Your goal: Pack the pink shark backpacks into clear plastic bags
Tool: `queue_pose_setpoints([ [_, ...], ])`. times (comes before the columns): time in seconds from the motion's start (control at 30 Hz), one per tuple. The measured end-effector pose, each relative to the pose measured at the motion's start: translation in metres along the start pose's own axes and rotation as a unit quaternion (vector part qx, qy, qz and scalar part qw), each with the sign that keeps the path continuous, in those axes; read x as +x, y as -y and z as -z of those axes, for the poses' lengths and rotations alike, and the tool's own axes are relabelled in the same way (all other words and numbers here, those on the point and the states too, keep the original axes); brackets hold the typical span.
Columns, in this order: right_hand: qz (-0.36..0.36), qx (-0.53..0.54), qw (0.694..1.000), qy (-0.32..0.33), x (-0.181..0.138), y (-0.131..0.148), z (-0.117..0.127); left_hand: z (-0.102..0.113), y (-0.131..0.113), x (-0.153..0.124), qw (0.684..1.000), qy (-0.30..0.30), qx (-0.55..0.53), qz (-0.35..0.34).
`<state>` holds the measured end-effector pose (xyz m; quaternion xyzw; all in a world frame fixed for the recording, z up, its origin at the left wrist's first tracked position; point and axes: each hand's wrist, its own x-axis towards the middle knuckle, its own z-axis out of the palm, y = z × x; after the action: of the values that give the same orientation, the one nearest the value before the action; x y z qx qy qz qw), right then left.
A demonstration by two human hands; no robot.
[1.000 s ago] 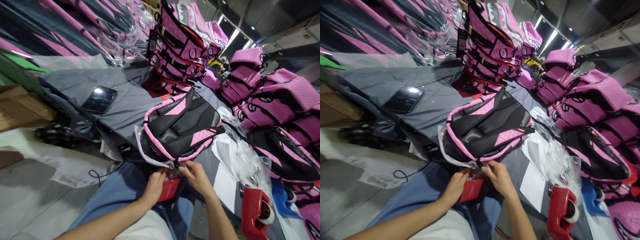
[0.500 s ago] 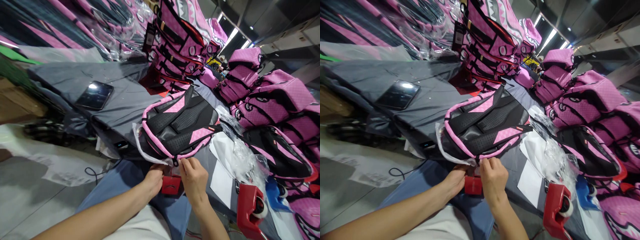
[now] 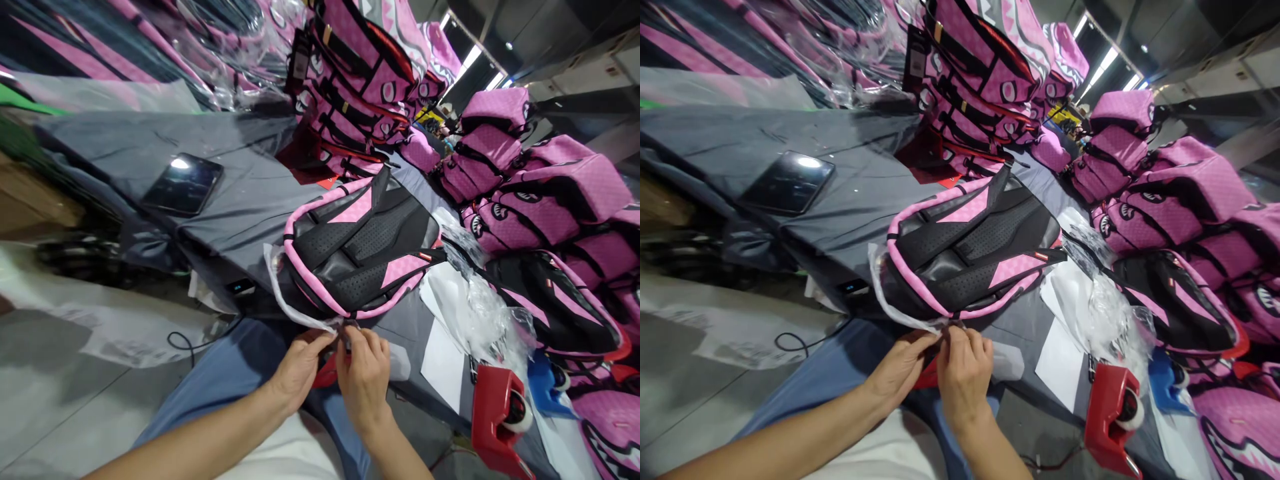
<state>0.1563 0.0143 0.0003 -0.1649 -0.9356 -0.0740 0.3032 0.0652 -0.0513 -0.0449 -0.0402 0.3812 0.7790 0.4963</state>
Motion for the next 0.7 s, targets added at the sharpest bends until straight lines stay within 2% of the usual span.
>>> queue_pose_setpoints([
  [0.1, -0.020, 0.027, 0.999, -0.024, -0.007, 0.003, -0.002, -0.002, 0.000, -0.002, 1.000, 0.012, 0.020, -0.010],
  [0.4, -0.018, 0.057, 0.997, -0.049, -0.016, 0.001, -0.011, -0.013, -0.001, 0.000, 1.000, -0.024, 0.009, -0.009],
  [0.63, 0.005, 0.049, 0.997, -0.057, -0.017, 0.000, -0.003, -0.016, 0.002, 0.006, 0.996, -0.084, 0.028, -0.033],
  [0.7, -0.011, 0.045, 0.996, -0.075, -0.013, -0.001, -0.004, -0.017, 0.004, 0.009, 0.994, -0.091, 0.037, -0.044],
])
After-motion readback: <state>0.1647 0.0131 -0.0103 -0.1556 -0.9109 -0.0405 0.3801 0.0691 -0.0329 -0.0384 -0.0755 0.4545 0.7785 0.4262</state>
